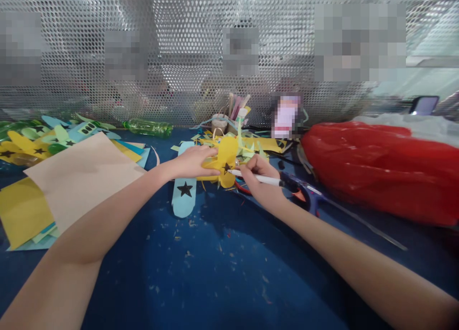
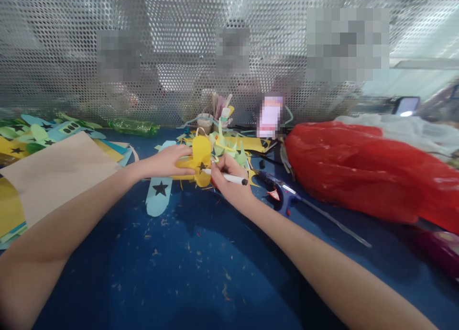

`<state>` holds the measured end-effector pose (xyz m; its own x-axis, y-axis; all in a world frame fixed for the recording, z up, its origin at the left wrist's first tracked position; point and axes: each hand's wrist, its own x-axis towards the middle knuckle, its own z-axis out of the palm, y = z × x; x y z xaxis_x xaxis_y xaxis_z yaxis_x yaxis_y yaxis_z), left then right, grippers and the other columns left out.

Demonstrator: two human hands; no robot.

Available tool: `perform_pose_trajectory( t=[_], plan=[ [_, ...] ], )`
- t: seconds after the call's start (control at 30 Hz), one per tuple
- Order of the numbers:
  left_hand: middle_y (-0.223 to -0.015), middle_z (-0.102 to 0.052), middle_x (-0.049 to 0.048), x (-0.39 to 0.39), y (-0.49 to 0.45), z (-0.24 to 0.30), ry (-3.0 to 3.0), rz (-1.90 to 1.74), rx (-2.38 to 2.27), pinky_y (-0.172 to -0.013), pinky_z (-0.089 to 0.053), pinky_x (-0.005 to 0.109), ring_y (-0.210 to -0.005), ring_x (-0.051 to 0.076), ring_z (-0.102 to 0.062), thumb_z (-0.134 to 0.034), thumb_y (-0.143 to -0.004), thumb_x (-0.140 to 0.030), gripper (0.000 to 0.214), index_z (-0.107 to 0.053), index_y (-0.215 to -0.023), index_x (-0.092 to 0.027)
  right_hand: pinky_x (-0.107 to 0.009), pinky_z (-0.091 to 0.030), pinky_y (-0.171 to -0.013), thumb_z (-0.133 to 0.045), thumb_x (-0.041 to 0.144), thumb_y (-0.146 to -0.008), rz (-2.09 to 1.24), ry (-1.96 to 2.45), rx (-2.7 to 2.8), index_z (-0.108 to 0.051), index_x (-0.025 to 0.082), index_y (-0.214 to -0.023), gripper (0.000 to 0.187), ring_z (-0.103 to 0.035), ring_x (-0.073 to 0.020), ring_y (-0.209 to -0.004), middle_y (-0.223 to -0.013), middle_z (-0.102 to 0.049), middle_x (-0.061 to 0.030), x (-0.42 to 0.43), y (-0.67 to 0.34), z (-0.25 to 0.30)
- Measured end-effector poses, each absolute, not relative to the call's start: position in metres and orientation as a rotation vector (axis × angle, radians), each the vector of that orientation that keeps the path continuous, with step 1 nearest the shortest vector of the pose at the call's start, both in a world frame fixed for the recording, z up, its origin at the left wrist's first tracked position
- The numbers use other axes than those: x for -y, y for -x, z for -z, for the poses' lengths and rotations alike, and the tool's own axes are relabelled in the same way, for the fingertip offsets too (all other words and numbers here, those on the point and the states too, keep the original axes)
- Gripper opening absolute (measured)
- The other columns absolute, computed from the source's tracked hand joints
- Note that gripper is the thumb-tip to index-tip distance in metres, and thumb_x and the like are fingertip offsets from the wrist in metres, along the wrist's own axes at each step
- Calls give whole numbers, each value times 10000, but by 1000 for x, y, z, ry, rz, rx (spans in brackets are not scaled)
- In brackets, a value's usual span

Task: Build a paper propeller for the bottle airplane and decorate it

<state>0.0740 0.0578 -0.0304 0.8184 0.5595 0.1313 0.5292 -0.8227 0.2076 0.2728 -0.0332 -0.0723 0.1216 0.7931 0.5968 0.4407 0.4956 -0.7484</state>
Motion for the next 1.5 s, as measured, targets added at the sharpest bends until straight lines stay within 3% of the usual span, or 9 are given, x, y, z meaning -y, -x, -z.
perform_pose_trajectory(
  t=[0.43, 0.8, 0.97, 1.23, 1.5],
  plan=[
    [-1202, -617, 115, -58, -73, 31, -2848, -315, -836, -885, -436, 362, -1081, 276, -573, -592, -854, -552, 519, -537, -1223, -191, -231, -347, -452, -575, 211, -828, -379, 1114, 1526, -378, 234, -624, 285, -417, -92, -455, -499, -387, 74, 34, -273, 70],
    [-1222, -606, 130, -57, -75, 30, -2852, -270, -866, -891, -428, 371, -1098, 290, -562, -590, -863, -544, 542, -528, -1245, -164, -242, -330, -457, -597, 231, -821, -348, 1140, 1506, -369, 236, -616, 306, -363, -92, -449, -502, -371, 77, 34, -273, 70],
    [-1181, -614, 134, -57, -75, 30, -2855, -259, -881, -878, -433, 372, -1073, 292, -569, -596, -860, -552, 552, -533, -1238, -156, -252, -379, -488, -601, 259, -826, -420, 1129, 1504, -383, 240, -622, 299, -450, -108, -467, -512, -388, 72, 34, -273, 72],
    [-1154, -618, 116, -55, -75, 29, -2860, -259, -892, -859, -443, 367, -1050, 281, -576, -583, -865, -554, 518, -530, -1219, -180, -248, -384, -484, -586, 235, -814, -400, 1152, 1530, -380, 237, -609, 290, -468, -112, -463, -488, -401, 70, 35, -273, 70],
    [-1123, -617, 114, -55, -75, 28, -2867, -248, -912, -820, -441, 370, -1027, 300, -577, -585, -854, -565, 531, -529, -1222, -186, -237, -341, -462, -593, 228, -807, -328, 1166, 1570, -385, 231, -593, 298, -413, -98, -452, -485, -428, 66, 36, -273, 68]
  ],
)
